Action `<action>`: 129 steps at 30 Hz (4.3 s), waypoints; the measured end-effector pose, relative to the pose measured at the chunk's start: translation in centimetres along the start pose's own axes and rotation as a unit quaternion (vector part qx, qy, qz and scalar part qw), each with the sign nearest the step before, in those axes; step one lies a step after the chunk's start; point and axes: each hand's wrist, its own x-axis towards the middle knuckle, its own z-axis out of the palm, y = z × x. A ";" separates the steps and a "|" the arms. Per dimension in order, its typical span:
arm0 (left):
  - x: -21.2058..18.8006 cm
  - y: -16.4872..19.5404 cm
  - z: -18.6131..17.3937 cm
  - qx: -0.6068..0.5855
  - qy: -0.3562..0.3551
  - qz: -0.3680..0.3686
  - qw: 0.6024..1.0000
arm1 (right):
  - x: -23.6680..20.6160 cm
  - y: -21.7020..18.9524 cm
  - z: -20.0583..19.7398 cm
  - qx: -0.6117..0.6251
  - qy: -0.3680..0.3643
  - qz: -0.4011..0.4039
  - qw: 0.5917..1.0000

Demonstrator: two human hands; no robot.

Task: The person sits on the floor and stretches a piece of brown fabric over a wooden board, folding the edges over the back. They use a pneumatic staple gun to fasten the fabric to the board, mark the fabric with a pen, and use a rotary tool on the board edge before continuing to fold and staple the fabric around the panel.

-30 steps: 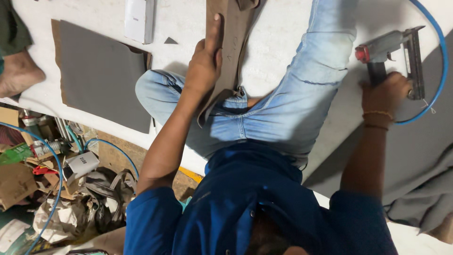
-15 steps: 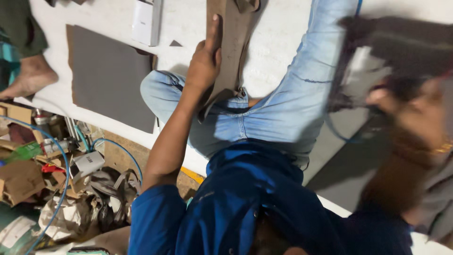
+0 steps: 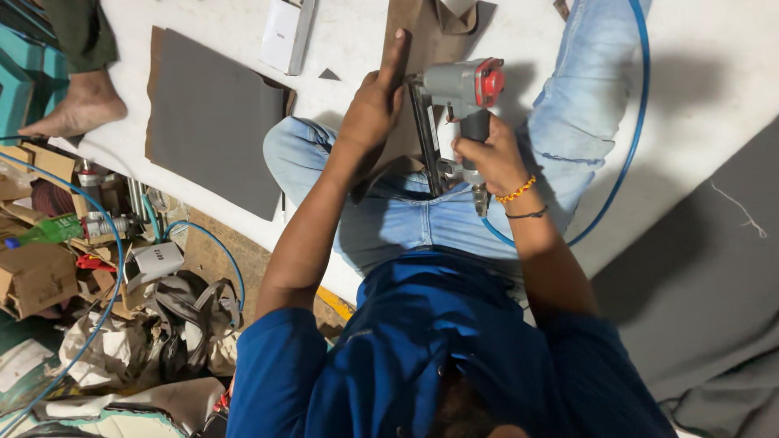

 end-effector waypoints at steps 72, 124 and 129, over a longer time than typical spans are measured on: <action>11.2 -13.2 4.3 -0.514 0.117 -0.016 0.850 | 24.6 4.3 7.2 -0.049 0.099 -0.162 0.981; 6.9 -2.2 -5.5 0.095 0.000 -0.161 0.982 | 26.6 4.8 11.1 -0.297 0.131 -0.190 0.927; 6.8 -2.8 -4.7 0.142 -0.015 -0.156 0.977 | 21.8 -1.0 7.9 -0.486 0.070 -0.195 0.849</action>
